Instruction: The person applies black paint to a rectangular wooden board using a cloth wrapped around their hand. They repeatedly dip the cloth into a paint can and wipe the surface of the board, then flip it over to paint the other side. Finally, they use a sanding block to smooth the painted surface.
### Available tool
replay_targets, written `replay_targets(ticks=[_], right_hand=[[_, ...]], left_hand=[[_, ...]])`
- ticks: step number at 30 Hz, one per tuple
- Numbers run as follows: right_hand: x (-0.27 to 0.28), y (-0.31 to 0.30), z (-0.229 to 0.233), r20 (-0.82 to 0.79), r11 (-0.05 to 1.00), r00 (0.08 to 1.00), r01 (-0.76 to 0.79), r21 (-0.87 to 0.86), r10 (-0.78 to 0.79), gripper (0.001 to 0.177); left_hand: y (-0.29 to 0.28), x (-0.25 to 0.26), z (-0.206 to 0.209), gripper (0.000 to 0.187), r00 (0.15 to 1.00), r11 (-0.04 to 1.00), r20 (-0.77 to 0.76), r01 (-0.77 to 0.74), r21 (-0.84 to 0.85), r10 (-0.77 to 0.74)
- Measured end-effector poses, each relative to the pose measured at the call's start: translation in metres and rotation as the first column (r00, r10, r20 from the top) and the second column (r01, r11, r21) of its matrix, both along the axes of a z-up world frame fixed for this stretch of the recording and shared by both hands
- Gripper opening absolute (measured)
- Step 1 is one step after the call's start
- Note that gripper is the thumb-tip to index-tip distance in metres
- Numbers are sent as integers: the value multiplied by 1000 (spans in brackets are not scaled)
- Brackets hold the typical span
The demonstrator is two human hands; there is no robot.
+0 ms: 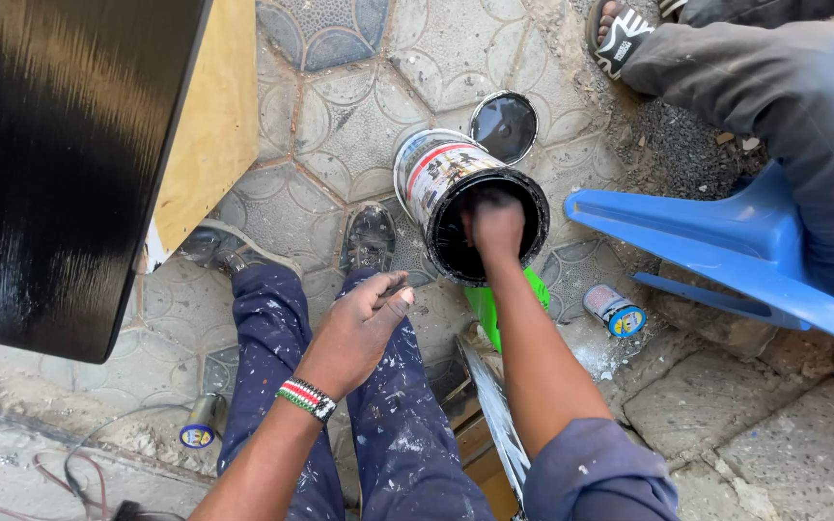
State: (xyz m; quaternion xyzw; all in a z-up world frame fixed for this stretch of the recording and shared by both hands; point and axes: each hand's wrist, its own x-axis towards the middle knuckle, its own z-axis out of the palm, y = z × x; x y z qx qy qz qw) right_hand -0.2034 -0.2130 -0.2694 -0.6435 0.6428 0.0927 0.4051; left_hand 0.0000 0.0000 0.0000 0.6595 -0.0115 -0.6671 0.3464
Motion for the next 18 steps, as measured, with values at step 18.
replay_targets(ticks=[18], right_hand=[[-26,-41,46,-24,583,826,418,697,-564,17]], left_hand=[[-37,-63,-80,76,989,992,-83,-128,-22,126]])
